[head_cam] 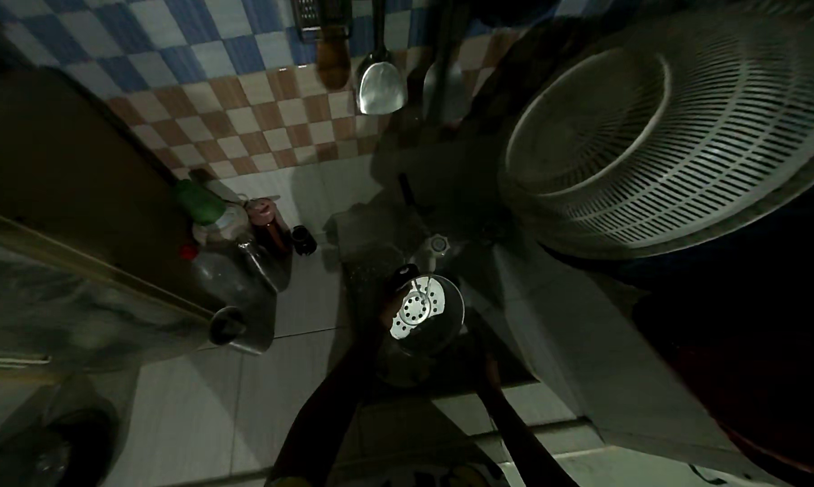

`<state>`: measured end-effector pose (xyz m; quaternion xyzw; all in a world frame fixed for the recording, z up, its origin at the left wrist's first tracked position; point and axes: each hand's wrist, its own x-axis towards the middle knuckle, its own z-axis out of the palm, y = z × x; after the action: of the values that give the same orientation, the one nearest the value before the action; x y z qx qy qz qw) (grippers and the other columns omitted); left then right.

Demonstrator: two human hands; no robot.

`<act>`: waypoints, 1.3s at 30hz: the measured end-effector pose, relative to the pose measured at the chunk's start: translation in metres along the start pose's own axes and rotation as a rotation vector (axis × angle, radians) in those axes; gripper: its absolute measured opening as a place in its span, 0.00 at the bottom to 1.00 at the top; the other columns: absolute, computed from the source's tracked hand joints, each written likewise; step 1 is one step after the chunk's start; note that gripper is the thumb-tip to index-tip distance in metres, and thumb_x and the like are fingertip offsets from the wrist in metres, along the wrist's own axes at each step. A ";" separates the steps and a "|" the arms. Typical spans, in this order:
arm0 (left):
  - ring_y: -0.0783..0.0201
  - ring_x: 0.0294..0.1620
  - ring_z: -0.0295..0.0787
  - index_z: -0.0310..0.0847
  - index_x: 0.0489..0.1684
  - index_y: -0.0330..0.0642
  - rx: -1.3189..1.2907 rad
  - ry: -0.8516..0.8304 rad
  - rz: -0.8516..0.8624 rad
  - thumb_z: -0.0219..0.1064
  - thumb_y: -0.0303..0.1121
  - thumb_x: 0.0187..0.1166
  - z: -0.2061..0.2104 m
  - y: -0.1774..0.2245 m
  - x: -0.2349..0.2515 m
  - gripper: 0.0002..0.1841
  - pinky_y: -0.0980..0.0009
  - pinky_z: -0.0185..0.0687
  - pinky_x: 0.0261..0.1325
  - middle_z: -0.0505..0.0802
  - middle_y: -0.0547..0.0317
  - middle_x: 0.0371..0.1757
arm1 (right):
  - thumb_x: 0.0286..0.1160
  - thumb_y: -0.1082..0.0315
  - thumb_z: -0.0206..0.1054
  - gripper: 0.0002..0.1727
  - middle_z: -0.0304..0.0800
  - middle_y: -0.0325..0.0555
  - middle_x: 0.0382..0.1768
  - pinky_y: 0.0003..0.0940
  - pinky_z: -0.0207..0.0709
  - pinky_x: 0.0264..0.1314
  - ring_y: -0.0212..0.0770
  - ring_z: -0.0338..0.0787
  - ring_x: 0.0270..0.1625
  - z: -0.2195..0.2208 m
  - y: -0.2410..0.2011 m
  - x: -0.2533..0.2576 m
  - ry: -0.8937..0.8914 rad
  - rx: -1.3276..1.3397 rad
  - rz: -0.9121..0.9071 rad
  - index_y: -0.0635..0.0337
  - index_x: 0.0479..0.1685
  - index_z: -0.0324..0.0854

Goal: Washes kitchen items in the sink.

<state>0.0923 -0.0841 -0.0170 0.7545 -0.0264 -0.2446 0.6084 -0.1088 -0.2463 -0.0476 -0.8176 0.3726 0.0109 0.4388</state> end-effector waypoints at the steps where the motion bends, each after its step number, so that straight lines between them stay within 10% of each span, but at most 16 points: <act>1: 0.50 0.59 0.88 0.78 0.73 0.45 0.006 0.000 0.003 0.74 0.47 0.77 -0.001 0.002 -0.009 0.28 0.48 0.85 0.59 0.90 0.44 0.62 | 0.83 0.62 0.67 0.33 0.73 0.65 0.81 0.59 0.70 0.82 0.64 0.77 0.80 -0.001 -0.006 -0.005 0.043 -0.047 -0.067 0.60 0.87 0.65; 8: 0.49 0.71 0.82 0.73 0.78 0.39 0.012 0.010 -0.068 0.75 0.46 0.76 0.042 0.023 -0.021 0.33 0.48 0.79 0.71 0.85 0.42 0.71 | 0.86 0.49 0.62 0.30 0.84 0.45 0.75 0.40 0.76 0.81 0.38 0.83 0.76 0.030 -0.043 -0.015 -0.306 0.031 -0.408 0.53 0.84 0.72; 12: 0.52 0.76 0.79 0.72 0.81 0.46 -0.038 -0.141 -0.032 0.78 0.53 0.71 0.048 0.035 -0.022 0.38 0.48 0.77 0.75 0.83 0.48 0.76 | 0.89 0.62 0.60 0.25 0.89 0.60 0.64 0.46 0.82 0.71 0.48 0.90 0.64 0.011 -0.068 -0.012 -0.066 0.219 -0.230 0.66 0.79 0.74; 17: 0.47 0.82 0.72 0.61 0.89 0.47 -0.039 -0.165 -0.066 0.67 0.54 0.82 0.021 -0.011 -0.016 0.38 0.46 0.71 0.80 0.74 0.44 0.84 | 0.93 0.59 0.54 0.23 0.88 0.50 0.55 0.37 0.86 0.54 0.36 0.89 0.49 -0.031 -0.054 0.031 -0.109 0.643 -0.021 0.61 0.79 0.71; 22: 0.47 0.69 0.86 0.58 0.91 0.57 -0.233 -0.190 -0.321 0.67 0.62 0.78 -0.003 -0.057 -0.038 0.42 0.49 0.86 0.66 0.83 0.44 0.75 | 0.91 0.47 0.52 0.26 0.91 0.45 0.62 0.42 0.86 0.62 0.38 0.90 0.60 -0.040 -0.047 0.060 -0.099 0.686 0.026 0.51 0.75 0.79; 30: 0.50 0.56 0.91 0.56 0.87 0.40 -0.310 -0.169 -0.356 0.69 0.51 0.82 -0.018 -0.050 -0.072 0.40 0.58 0.91 0.55 0.83 0.37 0.71 | 0.96 0.54 0.47 0.27 0.77 0.60 0.79 0.60 0.67 0.82 0.57 0.76 0.80 -0.033 -0.078 0.082 -0.108 0.152 -0.047 0.59 0.83 0.71; 34: 0.55 0.46 0.90 0.63 0.82 0.39 -0.278 -0.078 -0.404 0.72 0.51 0.79 -0.016 -0.059 -0.077 0.38 0.61 0.90 0.47 0.86 0.40 0.61 | 0.95 0.59 0.50 0.25 0.81 0.61 0.74 0.58 0.77 0.73 0.57 0.84 0.71 -0.012 -0.083 0.090 -0.129 0.098 -0.178 0.57 0.85 0.68; 37: 0.56 0.50 0.91 0.64 0.82 0.40 -0.340 -0.077 -0.376 0.71 0.53 0.79 -0.016 -0.075 -0.082 0.37 0.62 0.91 0.50 0.86 0.43 0.64 | 0.82 0.39 0.64 0.30 0.92 0.52 0.55 0.52 0.88 0.49 0.49 0.92 0.47 -0.003 -0.086 0.089 -0.178 0.241 -0.167 0.36 0.81 0.74; 39: 0.59 0.50 0.90 0.67 0.81 0.42 -0.355 -0.070 -0.364 0.70 0.53 0.80 -0.017 -0.071 -0.088 0.35 0.64 0.90 0.51 0.87 0.47 0.63 | 0.76 0.33 0.66 0.35 0.92 0.56 0.52 0.59 0.87 0.51 0.54 0.93 0.47 -0.001 -0.087 0.085 -0.177 0.164 -0.174 0.34 0.81 0.74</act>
<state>0.0034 -0.0209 -0.0515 0.6194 0.1323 -0.3767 0.6760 0.0062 -0.2688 -0.0142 -0.8041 0.2597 0.0144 0.5346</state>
